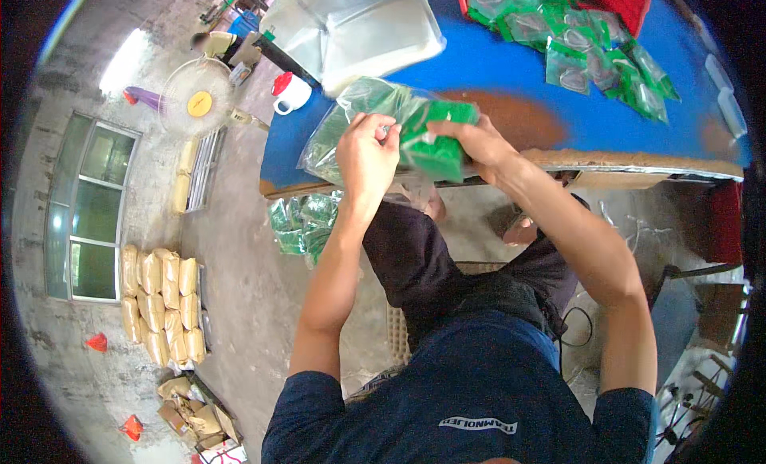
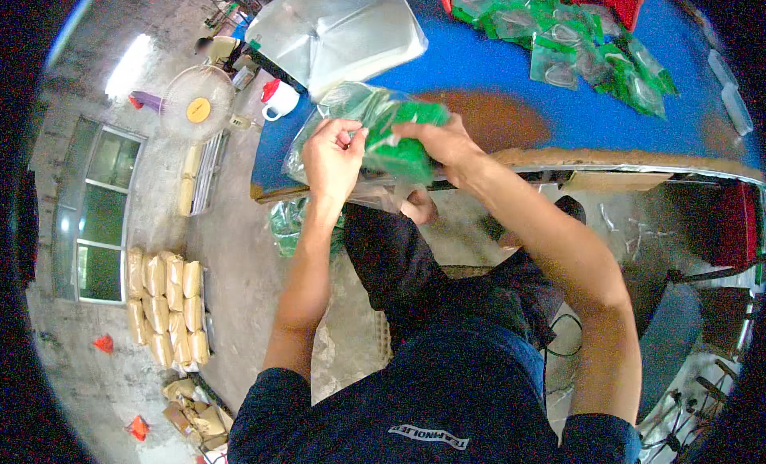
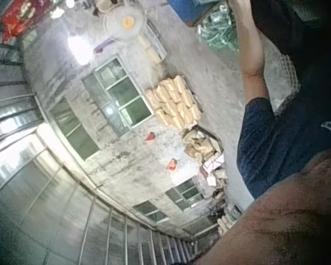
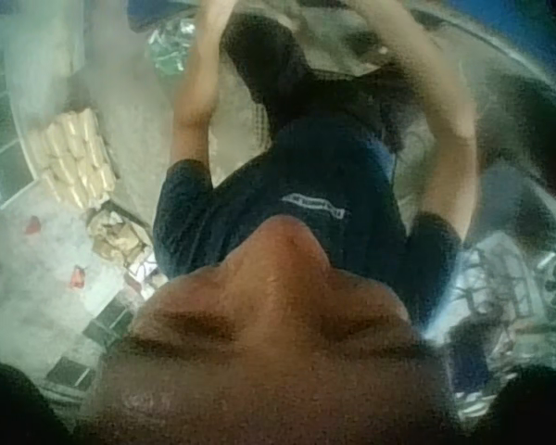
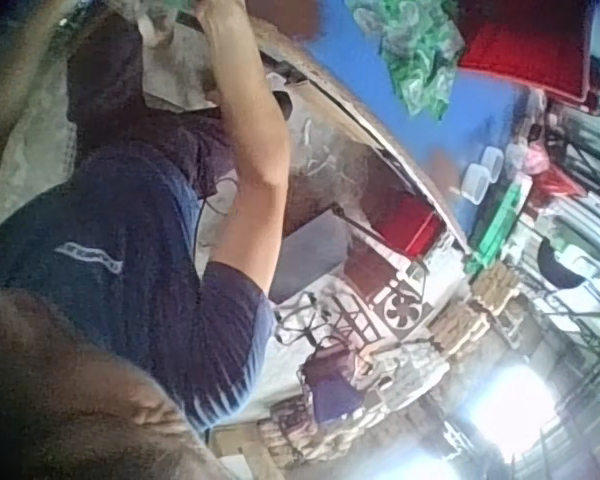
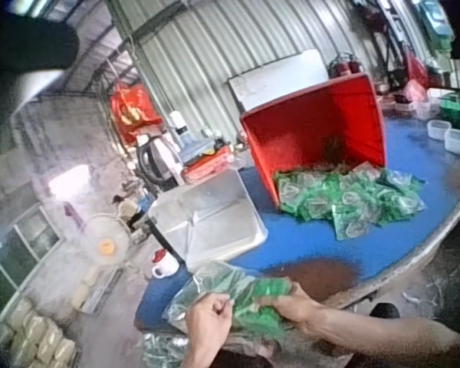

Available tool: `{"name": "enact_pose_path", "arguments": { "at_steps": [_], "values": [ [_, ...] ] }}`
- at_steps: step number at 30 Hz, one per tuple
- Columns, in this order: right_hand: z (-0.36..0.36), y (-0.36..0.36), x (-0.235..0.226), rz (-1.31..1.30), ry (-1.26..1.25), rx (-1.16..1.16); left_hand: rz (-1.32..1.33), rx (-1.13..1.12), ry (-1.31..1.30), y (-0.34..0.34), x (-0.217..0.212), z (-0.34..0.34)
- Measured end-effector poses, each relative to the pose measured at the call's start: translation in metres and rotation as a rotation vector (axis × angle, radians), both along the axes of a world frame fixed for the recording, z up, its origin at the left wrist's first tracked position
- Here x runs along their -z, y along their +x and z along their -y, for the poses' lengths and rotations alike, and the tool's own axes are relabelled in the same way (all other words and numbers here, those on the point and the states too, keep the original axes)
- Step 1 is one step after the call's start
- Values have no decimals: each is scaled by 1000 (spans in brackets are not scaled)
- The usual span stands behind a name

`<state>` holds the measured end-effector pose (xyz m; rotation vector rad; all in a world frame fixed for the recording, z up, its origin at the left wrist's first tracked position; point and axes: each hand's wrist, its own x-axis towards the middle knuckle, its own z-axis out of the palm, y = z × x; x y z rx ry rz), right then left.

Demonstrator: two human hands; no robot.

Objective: Packing several small green plastic bags into a larger clear plastic bag.

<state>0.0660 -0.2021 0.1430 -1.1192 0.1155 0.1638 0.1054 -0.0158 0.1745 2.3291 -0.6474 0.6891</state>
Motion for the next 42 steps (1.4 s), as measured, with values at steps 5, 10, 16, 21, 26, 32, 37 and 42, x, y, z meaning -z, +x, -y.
{"name": "enact_pose_path", "arguments": {
  "at_steps": [5,10,16,21,26,32,37,42],
  "values": [
    [-38,-9,2,-86,141,174,47,-37,25,-7,-8,3],
    [-37,44,22,15,115,144,73,-15,-44,-14,-25,18],
    [-15,89,63,317,32,-478,67,175,-138,-25,-4,43],
    [-31,36,-23,-174,-136,-91,-564,-14,-679,63,6,-84],
    [-46,88,44,77,-507,277,-1153,337,-705,108,53,-134],
    [-30,60,-1,21,-375,54,-1082,505,-666,96,53,-124],
    [-28,64,-11,-173,-618,85,-1163,576,-857,86,58,-101],
    [-18,27,40,352,-773,328,-991,546,-788,67,61,-76]
  ]
}}
